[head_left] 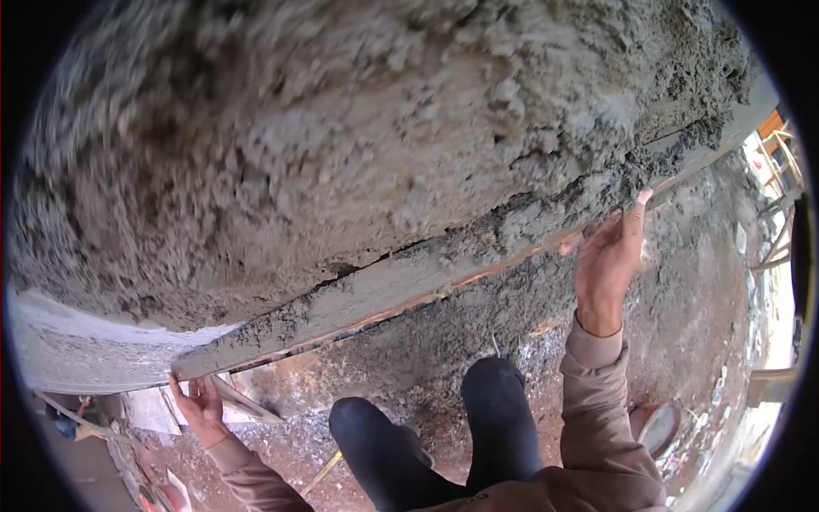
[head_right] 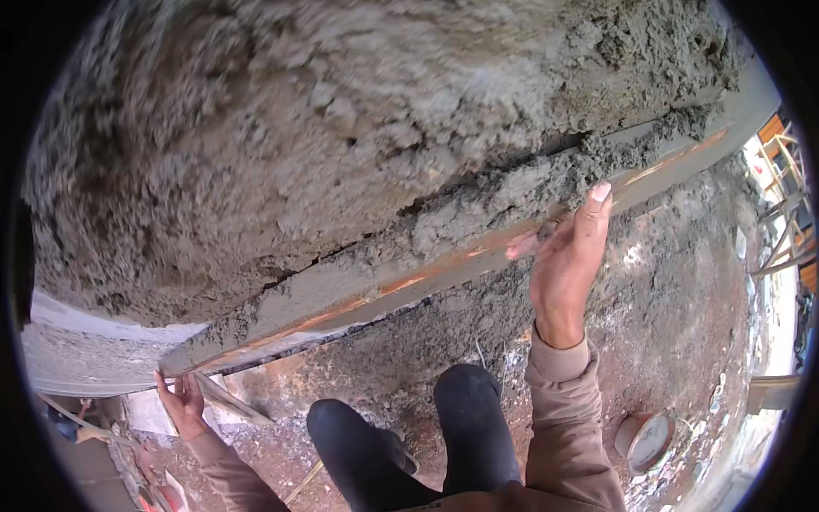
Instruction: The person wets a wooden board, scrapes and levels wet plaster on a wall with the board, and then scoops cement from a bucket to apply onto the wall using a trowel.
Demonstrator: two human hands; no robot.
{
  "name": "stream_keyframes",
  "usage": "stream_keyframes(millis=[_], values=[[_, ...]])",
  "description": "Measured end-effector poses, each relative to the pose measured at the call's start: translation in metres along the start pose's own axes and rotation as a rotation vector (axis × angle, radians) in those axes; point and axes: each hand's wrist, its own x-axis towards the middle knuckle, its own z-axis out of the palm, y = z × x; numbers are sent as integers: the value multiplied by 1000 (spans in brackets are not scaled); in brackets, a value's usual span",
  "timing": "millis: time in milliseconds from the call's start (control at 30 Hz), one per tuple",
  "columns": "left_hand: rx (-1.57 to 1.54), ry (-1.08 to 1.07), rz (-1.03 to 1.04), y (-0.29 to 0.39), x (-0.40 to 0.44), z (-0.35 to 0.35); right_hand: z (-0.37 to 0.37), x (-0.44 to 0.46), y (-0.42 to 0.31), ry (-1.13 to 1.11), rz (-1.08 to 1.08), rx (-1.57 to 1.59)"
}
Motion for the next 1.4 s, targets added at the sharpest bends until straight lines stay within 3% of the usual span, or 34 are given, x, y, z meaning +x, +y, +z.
stream_keyframes(millis=[33, 100, 200, 267, 300, 367, 467, 600, 733, 833, 867, 933, 1133, 1267, 1333, 1400], values=[[91, 108, -13, 11, 2, 6, -2, -2, -1, -3, 38, 29], [85, 76, -230, 27, 33, -8, -3, 1, -18, 31, 73, 37], [189, 69, -122, 26, -14, 53, -2, 22, -52, 134, 99, 4], [239, 120, -138, 54, -52, 37, -10, 40, -84, 169, 142, -44], [228, 212, -150, 67, -113, 4, -16, 46, -102, 178, 180, -82], [162, 78, -209, 26, -106, 108, -19, 83, -122, 257, 119, -76], [271, 149, -169, 19, -162, 137, -43, 126, -163, 235, 116, -61], [364, 23, -190, -2, -204, 180, -87, 177, -173, 232, 2, -87], [324, -36, -181, 0, -255, 211, -112, 204, -184, 216, 49, -59], [249, -66, -255, 5, -264, 209, -106, 204, -189, 262, 133, -31], [170, -169, -282, 4, -244, 197, -106, 206, -190, 287, 151, -21], [149, -189, -322, 6, -233, 186, -125, 219, -149, 334, 90, -200], [79, -160, -379, 21, -247, 191, -106, 203, -178, 331, 249, -365], [112, -316, -320, 63, -253, 171, -88, 161, -177, 346, 255, -277], [134, -302, -298, 104, -244, 152, -94, 136, -126, 404, 267, -250], [135, -333, -282, 152, -235, 138, -68, 90, -147, 399, 334, -124]])
